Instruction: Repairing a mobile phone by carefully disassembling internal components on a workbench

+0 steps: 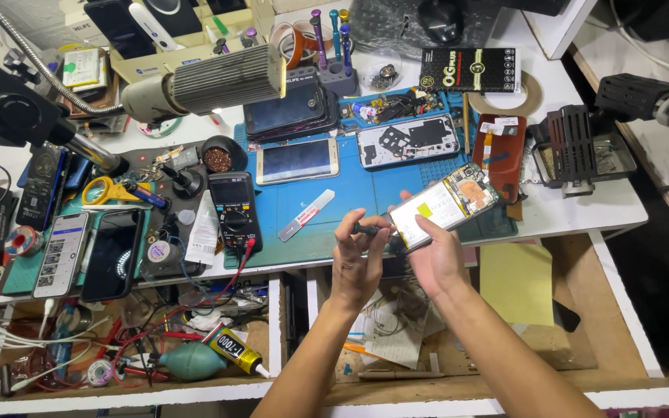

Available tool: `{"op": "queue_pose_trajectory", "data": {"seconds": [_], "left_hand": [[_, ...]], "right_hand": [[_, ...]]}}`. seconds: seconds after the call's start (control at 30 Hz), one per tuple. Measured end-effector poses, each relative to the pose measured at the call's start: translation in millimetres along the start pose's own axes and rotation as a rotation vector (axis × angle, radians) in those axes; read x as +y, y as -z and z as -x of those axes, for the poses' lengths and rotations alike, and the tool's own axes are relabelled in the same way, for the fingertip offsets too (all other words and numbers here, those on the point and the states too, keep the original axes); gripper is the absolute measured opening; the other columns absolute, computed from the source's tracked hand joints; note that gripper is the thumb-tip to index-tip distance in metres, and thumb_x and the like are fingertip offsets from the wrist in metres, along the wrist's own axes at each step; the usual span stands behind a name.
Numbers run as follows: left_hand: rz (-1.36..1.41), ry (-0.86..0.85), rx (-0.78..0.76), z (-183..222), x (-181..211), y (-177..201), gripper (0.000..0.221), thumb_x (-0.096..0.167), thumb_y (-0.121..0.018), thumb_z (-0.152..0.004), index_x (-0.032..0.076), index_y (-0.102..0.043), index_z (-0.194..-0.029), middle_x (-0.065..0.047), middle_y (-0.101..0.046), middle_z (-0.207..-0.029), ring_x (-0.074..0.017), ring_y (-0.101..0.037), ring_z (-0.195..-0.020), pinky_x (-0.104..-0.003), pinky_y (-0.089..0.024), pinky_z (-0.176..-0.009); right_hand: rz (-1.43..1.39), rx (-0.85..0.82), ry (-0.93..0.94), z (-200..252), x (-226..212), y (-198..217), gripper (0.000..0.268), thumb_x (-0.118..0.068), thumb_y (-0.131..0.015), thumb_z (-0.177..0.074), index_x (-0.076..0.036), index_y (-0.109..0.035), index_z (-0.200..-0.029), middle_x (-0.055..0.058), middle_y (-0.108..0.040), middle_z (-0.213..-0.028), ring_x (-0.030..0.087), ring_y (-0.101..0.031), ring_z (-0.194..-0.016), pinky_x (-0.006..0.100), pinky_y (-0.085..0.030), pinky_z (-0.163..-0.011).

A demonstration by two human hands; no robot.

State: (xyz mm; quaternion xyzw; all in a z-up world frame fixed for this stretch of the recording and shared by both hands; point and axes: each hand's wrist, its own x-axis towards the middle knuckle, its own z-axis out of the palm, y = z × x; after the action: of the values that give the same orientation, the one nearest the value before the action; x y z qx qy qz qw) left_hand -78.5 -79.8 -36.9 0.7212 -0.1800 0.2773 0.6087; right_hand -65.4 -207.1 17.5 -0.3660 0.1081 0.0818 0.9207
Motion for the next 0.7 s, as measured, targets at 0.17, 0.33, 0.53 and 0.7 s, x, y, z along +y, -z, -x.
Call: {"op": "queue_pose_trajectory", "data": {"seconds": [0.17, 0.33, 0.53, 0.7], "left_hand": [[-0.009, 0.0, 0.009, 0, 0, 0, 0.051, -0.006, -0.059, -0.097, -0.001, -0.031, -0.139, -0.015, -0.072, -0.101, -0.0284, -0.077, -0.085, -0.035, -0.069, -0.071], [0.008, 0.006, 0.017, 0, 2, 1, 0.05, -0.005, -0.059, -0.098, -0.001, -0.031, -0.139, -0.016, -0.071, -0.1, -0.0288, -0.077, -0.083, -0.036, -0.069, -0.07], [0.015, 0.009, 0.036, -2, 6, -1, 0.05, -0.005, -0.059, -0.098, -0.001, -0.03, -0.139, -0.016, -0.071, -0.099, -0.0291, -0.077, -0.083, -0.035, -0.069, -0.069], [0.03, 0.022, 0.044, -2, 5, -2, 0.049, -0.005, -0.059, -0.098, -0.002, -0.03, -0.138, -0.016, -0.071, -0.099, -0.029, -0.077, -0.082, -0.037, -0.069, -0.069]], "right_hand": [[-0.004, -0.007, 0.015, 1, 1, -1, 0.072, -0.003, -0.042, -0.094, -0.011, -0.006, -0.156, 0.017, -0.033, -0.161, 0.047, -0.029, -0.146, 0.061, -0.017, -0.119], [-0.011, -0.009, 0.013, -4, 5, 6, 0.072, -0.002, -0.042, -0.095, -0.012, -0.006, -0.157, 0.017, -0.033, -0.162, 0.047, -0.029, -0.146, 0.061, -0.016, -0.12], [-0.011, -0.013, 0.024, 0, 2, 1, 0.074, -0.002, -0.042, -0.095, -0.014, -0.006, -0.158, 0.018, -0.031, -0.162, 0.049, -0.028, -0.146, 0.063, -0.017, -0.119], [0.005, 0.006, 0.017, 1, 0, -1, 0.071, -0.002, -0.041, -0.095, -0.012, -0.007, -0.157, 0.017, -0.033, -0.161, 0.047, -0.029, -0.146, 0.062, -0.017, -0.119]]}}
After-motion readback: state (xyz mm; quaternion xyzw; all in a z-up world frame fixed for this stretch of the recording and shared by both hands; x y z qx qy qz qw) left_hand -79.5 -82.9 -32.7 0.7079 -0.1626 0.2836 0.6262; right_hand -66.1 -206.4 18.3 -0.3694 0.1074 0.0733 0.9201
